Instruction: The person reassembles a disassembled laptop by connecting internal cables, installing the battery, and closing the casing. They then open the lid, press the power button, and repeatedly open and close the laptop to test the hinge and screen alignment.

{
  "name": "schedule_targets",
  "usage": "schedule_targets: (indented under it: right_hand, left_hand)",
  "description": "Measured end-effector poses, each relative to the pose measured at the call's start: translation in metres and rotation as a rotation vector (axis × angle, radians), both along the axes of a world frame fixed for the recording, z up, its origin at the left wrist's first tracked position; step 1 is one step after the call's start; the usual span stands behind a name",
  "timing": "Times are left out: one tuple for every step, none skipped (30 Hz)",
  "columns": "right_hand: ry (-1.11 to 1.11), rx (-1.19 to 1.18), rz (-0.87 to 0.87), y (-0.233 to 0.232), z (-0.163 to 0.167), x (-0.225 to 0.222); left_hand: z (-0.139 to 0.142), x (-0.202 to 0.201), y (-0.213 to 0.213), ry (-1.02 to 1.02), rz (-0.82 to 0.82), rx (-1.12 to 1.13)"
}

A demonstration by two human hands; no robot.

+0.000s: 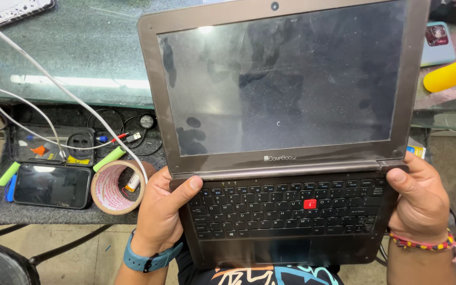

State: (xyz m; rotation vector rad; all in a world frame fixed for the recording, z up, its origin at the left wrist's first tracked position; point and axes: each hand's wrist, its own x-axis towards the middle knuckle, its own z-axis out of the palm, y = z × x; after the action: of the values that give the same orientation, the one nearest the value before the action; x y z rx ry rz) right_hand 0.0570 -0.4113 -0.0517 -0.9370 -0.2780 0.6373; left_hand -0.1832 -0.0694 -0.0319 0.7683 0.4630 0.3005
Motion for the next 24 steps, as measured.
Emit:
schedule_targets:
  right_hand:
    - [-0.001, 0.04, 0.019, 0.0, -0.003, 0.001]
    - [-0.003, 0.08, 0.039, 0.0, -0.005, 0.001]
    - [-0.023, 0.103, 0.047, 0.0, -0.008, 0.001]
    - [-0.042, 0.126, 0.055, 0.0, -0.01, 0.001]
    - [-0.079, 0.129, 0.052, 0.0, -0.013, 0.001]
    - [-0.094, 0.15, 0.056, 0.0, -0.016, 0.0]
    - [-0.108, 0.17, 0.061, 0.0, -0.019, 0.0]
    - [-0.101, 0.208, 0.075, 0.0, -0.021, -0.001]
    - [-0.103, 0.226, 0.083, 0.0, -0.023, -0.002]
    - [-0.106, 0.244, 0.092, 0.0, -0.025, -0.002]
    - [-0.117, 0.241, 0.094, 0.0, -0.027, -0.002]
    - [-0.124, 0.239, 0.095, 0.0, -0.028, -0.002]
    - [-0.13, 0.236, 0.096, 0.001, -0.029, -0.003]
    - [-0.13, 0.234, 0.096, 0.001, -0.03, -0.003]
    - [-0.129, 0.223, 0.09, 0.002, -0.03, -0.003]
    - [-0.128, 0.213, 0.084, 0.003, -0.03, -0.003]
    - [-0.127, 0.193, 0.071, 0.005, -0.029, -0.003]
    - [-0.122, 0.178, 0.067, 0.006, -0.027, -0.004]
    - [-0.116, 0.163, 0.062, 0.008, -0.025, -0.004]
    - [-0.107, 0.152, 0.067, 0.009, -0.022, -0.004]
    - [-0.093, 0.141, 0.069, 0.011, -0.019, -0.004]
    - [-0.08, 0.131, 0.071, 0.013, -0.015, -0.004]
    - [-0.065, 0.118, 0.07, 0.016, -0.012, -0.004]
    - [-0.05, 0.106, 0.069, 0.019, -0.009, -0.004]
  left_hand:
    - [-0.001, -0.001, 0.0, -0.005, 0.007, 0.025]
    - [-0.002, -0.003, 0.001, -0.01, 0.014, 0.05]
    - [-0.003, -0.005, 0.001, -0.016, 0.021, 0.076]
    - [-0.004, -0.008, 0.002, -0.025, 0.029, 0.135]
    - [-0.006, -0.011, 0.003, -0.034, 0.036, 0.194]
    - [-0.007, -0.013, 0.003, -0.043, 0.042, 0.252]
    - [-0.009, -0.016, 0.004, -0.051, 0.037, 0.269]
    - [-0.01, -0.019, 0.004, -0.06, 0.033, 0.285]
    - [-0.012, -0.022, 0.005, -0.067, 0.029, 0.303]
    - [-0.013, -0.024, 0.005, -0.061, 0.033, 0.323]
    - [-0.014, -0.026, 0.005, -0.054, 0.036, 0.342]
    - [-0.016, -0.027, 0.005, -0.046, 0.039, 0.36]
    - [-0.017, -0.028, 0.005, -0.049, 0.039, 0.357]
    - [-0.018, -0.028, 0.005, -0.051, 0.039, 0.353]
    - [-0.019, -0.028, 0.006, -0.053, 0.04, 0.348]
    - [-0.02, -0.027, 0.006, -0.047, 0.044, 0.337]
    - [-0.02, -0.026, 0.006, -0.042, 0.048, 0.325]
    - [-0.021, -0.025, 0.007, -0.037, 0.051, 0.313]
    - [-0.021, -0.023, 0.008, -0.035, 0.057, 0.295]
    - [-0.021, -0.022, 0.008, -0.033, 0.063, 0.277]
    - [-0.02, -0.021, 0.009, -0.03, 0.07, 0.261]
    - [-0.02, -0.019, 0.011, -0.024, 0.072, 0.243]
    - [-0.019, -0.018, 0.012, -0.019, 0.074, 0.225]
    - [-0.018, -0.017, 0.014, -0.013, 0.077, 0.208]
